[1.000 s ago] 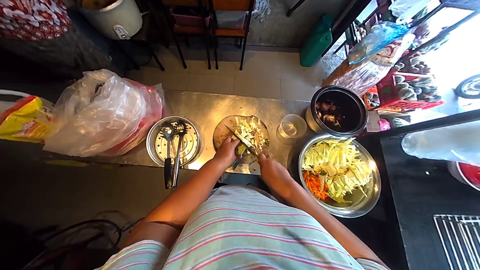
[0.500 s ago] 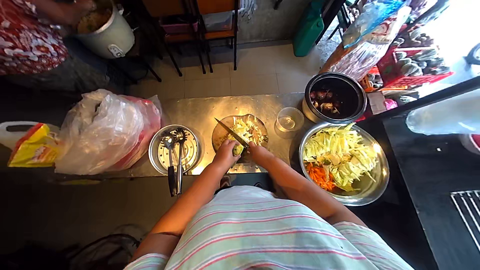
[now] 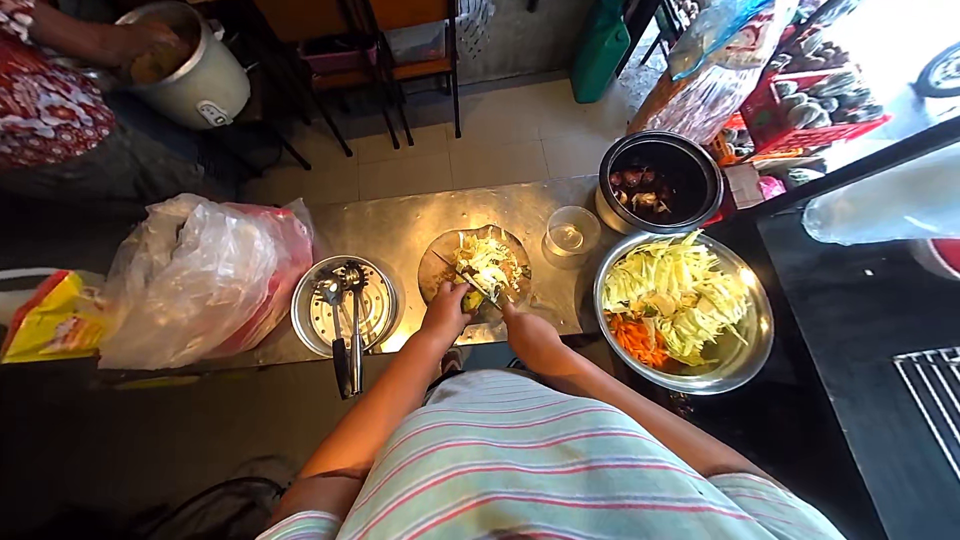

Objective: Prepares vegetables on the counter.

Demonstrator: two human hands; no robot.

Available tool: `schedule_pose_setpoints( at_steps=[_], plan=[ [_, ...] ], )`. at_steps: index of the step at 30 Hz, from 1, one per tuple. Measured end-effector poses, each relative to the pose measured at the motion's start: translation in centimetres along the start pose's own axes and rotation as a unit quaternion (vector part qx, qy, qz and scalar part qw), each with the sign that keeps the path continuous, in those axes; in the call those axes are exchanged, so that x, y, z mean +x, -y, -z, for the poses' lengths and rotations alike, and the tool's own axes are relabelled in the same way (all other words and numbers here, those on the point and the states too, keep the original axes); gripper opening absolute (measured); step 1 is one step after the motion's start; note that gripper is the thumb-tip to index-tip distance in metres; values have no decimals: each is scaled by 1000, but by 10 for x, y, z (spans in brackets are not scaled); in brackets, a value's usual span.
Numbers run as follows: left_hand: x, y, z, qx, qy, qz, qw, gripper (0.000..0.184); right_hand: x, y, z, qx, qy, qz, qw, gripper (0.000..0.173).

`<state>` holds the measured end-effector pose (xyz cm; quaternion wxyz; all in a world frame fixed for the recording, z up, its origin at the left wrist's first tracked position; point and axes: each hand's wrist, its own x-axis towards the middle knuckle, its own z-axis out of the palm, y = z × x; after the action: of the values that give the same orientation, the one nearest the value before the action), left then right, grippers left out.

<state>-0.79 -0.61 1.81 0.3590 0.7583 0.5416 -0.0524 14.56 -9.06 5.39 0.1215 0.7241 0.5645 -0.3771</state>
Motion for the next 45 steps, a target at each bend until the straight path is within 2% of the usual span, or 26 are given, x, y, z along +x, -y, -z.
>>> schedule_pose_setpoints(
  at_steps=[4,8,10,15,17,20,24,28,32,35,40,45],
  plan=[
    [0,4,-2,-22,-18,-26,999,49,48,0,-15,-1,4,-3,1000,44],
    [-1,7,-2,-31,-21,-27,999,49,78,-18,-13,50,6,60,997,38],
    [0,8,-4,-34,-27,-31,999,50,71,-24,-2,51,1,87,995,37],
    [-3,10,-1,-35,-19,-9,999,53,-4,-4,29,-11,-14,32,999,36],
    [-3,9,-3,-28,-15,-5,999,50,-23,-2,26,-25,-12,25,999,33],
    [-3,9,-5,-27,-19,-2,999,51,-25,-2,17,-28,0,13,1000,32],
    [-4,10,-6,-37,-27,-11,999,50,-2,5,5,-21,11,7,1000,37],
    [-3,13,-10,-46,-45,-34,997,45,50,4,-17,-30,16,9,999,46],
    [-5,18,-16,-54,-54,-41,996,46,81,-16,-17,22,16,80,996,38],
    [-5,21,-18,-65,-56,-47,995,47,63,-18,3,24,5,90,996,38],
    [-7,18,-16,-55,-41,-9,998,49,-15,3,21,-40,-16,36,998,33],
    [-5,18,-15,-60,-52,-8,997,50,-9,9,10,-34,4,13,999,35]
  ],
)
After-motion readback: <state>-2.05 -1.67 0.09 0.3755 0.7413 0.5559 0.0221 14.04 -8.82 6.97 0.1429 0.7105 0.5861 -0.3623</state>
